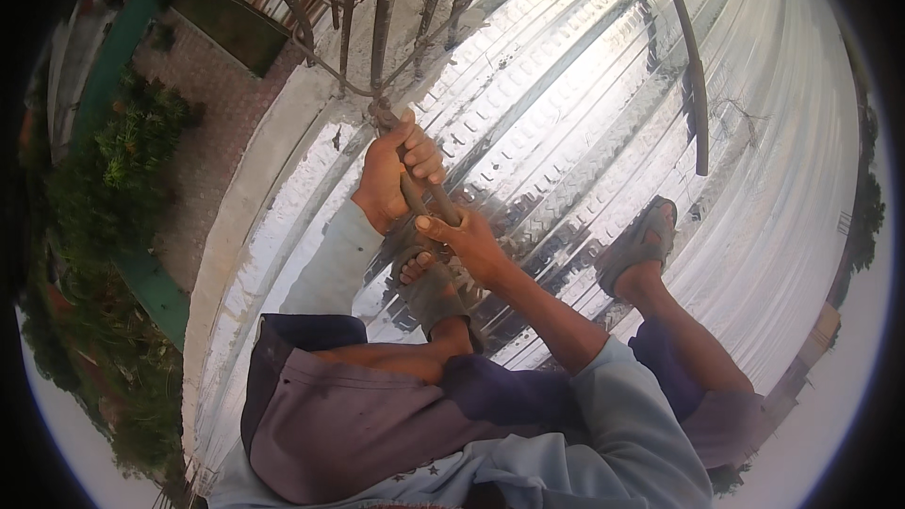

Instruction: The person works on a corrugated metal roof, using pliers to manipulate and secure metal rods and wires. The person repeatedly adjusts the position of the rods and ties them together, occasionally repositioning on the roof to reach different sections.

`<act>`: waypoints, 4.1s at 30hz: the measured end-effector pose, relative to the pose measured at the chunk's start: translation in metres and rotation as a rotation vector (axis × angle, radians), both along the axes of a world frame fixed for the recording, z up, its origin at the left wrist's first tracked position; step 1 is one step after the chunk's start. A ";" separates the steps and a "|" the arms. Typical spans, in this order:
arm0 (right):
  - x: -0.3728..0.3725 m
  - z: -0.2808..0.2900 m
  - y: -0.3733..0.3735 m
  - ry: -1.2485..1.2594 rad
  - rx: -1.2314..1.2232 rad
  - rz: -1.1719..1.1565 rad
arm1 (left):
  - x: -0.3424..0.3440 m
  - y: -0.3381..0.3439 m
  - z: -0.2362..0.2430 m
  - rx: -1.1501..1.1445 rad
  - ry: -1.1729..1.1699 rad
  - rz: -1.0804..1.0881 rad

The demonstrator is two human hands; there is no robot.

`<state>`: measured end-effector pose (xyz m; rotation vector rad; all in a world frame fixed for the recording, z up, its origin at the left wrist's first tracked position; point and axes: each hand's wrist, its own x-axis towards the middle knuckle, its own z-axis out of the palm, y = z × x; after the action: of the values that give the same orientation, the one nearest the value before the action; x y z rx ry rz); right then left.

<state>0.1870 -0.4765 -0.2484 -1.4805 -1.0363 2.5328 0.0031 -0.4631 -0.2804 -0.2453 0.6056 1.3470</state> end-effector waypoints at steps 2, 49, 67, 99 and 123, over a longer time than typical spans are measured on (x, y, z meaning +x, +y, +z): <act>-0.003 0.013 0.002 -0.206 0.232 0.106 | 0.006 0.004 0.003 -0.067 0.066 0.041; -0.034 0.006 0.002 0.607 -0.734 -0.408 | -0.101 0.171 0.247 0.901 1.023 -0.025; -0.020 -0.003 0.023 0.322 -0.531 -0.032 | -0.041 0.155 0.262 0.895 1.449 0.306; -0.043 0.033 0.016 -0.590 1.141 0.348 | -0.053 0.162 0.252 0.842 1.367 0.232; -0.032 -0.044 -0.023 1.092 -1.096 -0.527 | -0.050 0.139 0.228 0.784 1.116 0.238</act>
<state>0.1552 -0.4990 -0.2925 -0.0425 0.8401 2.7525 -0.0468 -0.3242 -0.0525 1.1756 0.9005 1.7963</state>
